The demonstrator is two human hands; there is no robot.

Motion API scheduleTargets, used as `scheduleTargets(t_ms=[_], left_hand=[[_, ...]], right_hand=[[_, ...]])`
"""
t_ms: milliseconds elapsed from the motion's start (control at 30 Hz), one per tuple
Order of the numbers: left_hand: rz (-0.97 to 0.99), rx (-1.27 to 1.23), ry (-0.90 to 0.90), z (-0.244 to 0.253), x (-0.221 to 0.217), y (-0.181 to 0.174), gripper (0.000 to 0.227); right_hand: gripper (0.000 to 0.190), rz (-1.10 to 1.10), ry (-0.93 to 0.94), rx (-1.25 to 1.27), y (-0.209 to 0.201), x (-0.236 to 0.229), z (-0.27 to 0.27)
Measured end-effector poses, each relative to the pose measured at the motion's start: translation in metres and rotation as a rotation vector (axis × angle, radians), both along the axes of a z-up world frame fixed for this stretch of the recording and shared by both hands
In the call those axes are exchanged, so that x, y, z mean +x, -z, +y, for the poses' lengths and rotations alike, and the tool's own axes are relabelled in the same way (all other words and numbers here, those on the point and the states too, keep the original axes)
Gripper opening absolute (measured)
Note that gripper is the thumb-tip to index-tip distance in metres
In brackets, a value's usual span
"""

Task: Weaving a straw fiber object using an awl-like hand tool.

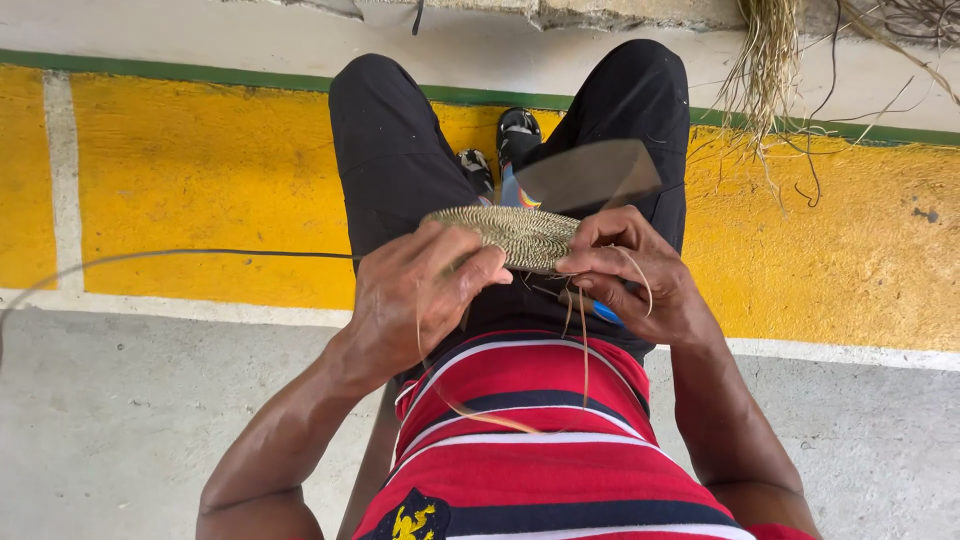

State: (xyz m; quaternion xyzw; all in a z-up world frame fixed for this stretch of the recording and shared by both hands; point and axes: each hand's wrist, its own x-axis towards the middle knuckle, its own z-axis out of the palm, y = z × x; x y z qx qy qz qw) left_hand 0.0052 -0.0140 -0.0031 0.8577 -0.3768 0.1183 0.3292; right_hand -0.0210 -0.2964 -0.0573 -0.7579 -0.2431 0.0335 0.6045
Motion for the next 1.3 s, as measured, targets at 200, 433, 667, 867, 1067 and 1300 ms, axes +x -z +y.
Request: scheduleTargets(t_ms=[200,433,667,867,1067,1300], left_hand=[[0.021,0.059,-0.002,-0.004,0.007,0.005,0.021],[-0.028,0.036,-0.011,-0.005,0.006,0.005,0.025],[0.006,-0.040,-0.085,0.002,-0.002,0.018,0.027],[-0.043,0.090,-0.115,-0.019,0.006,0.001,0.030],[-0.013,0.101,-0.052,-0.044,0.020,-0.004,0.030],[0.107,0.041,-0.075,-0.047,0.038,0.003,0.027]], right_hand=[[0.039,0.002,-0.073,-0.056,0.000,0.005,0.004],[0.033,0.029,0.037,0.113,0.015,0.012,-0.014],[0.020,-0.047,0.129,0.031,0.040,0.014,-0.015],[0.015,-0.046,0.200,0.076,0.029,0.013,0.004],[0.016,0.012,0.280,0.090,0.004,0.018,0.008],[0.013,0.137,0.287,0.035,0.008,0.037,0.004]])
